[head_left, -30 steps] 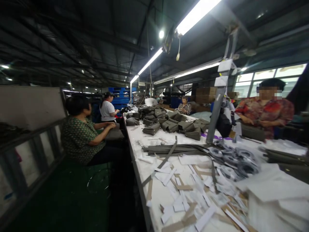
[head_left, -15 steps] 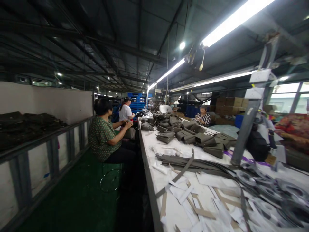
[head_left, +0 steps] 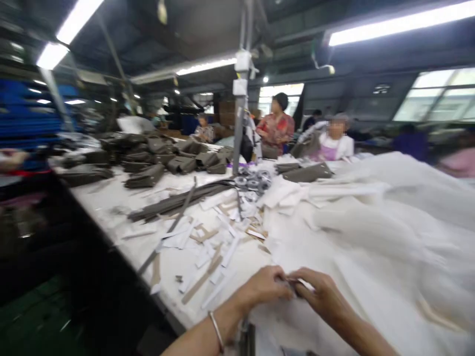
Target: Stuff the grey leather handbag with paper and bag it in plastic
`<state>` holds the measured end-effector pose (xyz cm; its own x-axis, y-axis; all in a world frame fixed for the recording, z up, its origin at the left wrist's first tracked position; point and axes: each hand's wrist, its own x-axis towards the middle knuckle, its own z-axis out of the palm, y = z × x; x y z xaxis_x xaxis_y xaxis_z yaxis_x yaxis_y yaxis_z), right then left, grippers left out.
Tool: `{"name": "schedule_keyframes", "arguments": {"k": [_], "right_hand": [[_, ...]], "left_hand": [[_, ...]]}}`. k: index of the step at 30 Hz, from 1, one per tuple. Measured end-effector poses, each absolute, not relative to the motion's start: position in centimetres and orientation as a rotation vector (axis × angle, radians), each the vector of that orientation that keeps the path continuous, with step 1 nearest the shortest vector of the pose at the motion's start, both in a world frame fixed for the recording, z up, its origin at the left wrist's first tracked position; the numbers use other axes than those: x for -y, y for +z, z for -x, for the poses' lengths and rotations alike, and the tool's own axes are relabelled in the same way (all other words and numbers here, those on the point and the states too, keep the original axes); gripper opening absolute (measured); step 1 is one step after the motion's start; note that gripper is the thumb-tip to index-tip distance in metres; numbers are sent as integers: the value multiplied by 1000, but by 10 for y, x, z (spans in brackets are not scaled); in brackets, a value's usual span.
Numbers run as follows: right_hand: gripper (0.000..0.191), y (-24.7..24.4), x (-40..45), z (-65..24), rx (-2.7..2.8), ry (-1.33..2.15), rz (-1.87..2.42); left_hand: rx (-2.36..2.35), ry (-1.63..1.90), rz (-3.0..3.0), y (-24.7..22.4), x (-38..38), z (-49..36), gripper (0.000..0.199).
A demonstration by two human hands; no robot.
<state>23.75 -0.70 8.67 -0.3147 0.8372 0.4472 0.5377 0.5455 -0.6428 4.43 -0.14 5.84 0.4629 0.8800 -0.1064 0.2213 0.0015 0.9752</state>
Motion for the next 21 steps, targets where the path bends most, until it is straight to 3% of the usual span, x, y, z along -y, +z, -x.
{"name": "schedule_keyframes", "arguments": {"k": [4,15,21], "right_hand": [[24,93,9,-248,2240,567,1127],[19,108,36,-244,2575,106,1077],[53,109,43,-254,2634,-33,1098]], "left_hand": [[-878,645,-1378,52,-13,-56,26],[-833,614,-1150,67,-11,-50,25],[-753,554,-1113,70,-9,-46,32]]}}
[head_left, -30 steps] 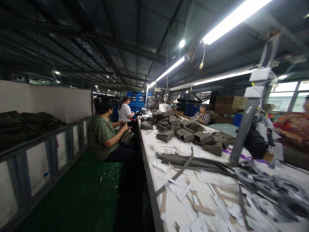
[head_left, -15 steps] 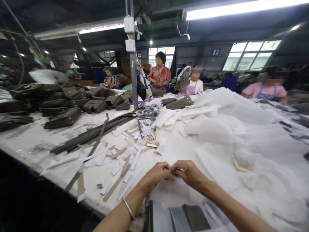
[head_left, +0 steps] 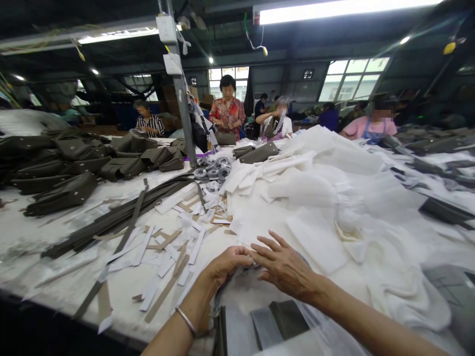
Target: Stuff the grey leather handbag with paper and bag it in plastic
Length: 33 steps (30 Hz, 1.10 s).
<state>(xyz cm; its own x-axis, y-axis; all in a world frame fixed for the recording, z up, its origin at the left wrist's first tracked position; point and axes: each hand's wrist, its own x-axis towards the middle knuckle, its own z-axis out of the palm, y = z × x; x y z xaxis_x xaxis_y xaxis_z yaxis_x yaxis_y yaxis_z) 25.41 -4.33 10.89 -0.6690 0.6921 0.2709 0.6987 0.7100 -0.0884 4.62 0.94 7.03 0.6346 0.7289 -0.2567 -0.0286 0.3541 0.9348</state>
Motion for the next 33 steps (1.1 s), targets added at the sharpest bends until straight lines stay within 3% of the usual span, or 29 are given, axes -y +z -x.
{"name": "schedule_keyframes", "arguments": {"k": [4,10,14,18,21,28,33], "right_hand": [[58,106,49,-250,2538,173,1191],[42,116,79,-277,2074,382,1318],[32,141,137,-365,1527,192,1596],[39,156,227,-471,934,-11,1967],[37,147,282,-526,602,22,2123],[41,104,301,-550,531,393,2027],[39,92,285,-557,470,313,1990]], "left_hand": [[-791,585,-1125,72,-6,-49,31],[-926,611,-1114,70,-9,-50,33],[-880,568,-1106,72,-9,-47,37],[-932,579,-1003,68,-14,-46,41],[-941,564,-954,67,-16,-48,45],[-990,598,-932,77,-10,-51,45],[-951,585,-927,79,-11,-50,38]]}}
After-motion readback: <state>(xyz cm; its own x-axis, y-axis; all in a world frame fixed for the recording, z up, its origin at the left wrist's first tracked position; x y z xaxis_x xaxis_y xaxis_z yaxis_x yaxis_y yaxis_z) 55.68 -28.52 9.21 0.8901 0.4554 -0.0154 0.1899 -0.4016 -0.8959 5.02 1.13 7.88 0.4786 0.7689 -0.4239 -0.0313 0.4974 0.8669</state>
